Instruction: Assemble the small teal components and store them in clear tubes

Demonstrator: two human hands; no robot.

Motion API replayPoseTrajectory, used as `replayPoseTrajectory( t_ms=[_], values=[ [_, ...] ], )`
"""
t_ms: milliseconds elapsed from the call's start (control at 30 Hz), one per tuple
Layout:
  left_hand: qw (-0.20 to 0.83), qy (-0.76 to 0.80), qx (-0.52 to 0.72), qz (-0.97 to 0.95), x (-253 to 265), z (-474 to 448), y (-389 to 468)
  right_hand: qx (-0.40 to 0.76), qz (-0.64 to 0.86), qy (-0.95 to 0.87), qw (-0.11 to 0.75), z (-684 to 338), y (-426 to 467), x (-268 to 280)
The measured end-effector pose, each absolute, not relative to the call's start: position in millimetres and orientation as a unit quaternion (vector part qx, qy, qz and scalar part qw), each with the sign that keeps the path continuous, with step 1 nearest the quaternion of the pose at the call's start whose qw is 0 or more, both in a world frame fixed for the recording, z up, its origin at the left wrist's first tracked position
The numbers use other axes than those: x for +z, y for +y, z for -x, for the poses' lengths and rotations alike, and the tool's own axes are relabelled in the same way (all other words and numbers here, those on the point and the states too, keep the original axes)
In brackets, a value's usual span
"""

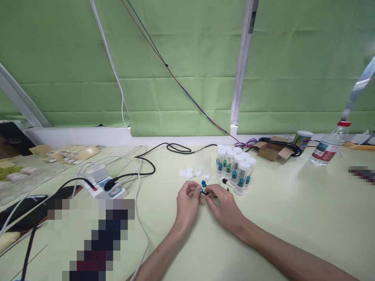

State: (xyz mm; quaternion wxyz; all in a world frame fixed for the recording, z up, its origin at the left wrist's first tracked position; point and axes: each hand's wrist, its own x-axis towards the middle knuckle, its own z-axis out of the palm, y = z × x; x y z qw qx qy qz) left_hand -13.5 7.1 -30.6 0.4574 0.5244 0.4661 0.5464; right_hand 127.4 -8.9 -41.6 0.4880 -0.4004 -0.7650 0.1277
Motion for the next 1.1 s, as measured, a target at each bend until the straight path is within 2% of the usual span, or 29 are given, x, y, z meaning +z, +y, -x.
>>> replayPoseTrajectory(
  t_ms=[1100],
  values=[
    [0.527,0.418,0.546,-0.5,-21.1,9.6,2.5,0.269,0.424,-0.662,0.557,-132.0,-5.4,-32.3]
  ],
)
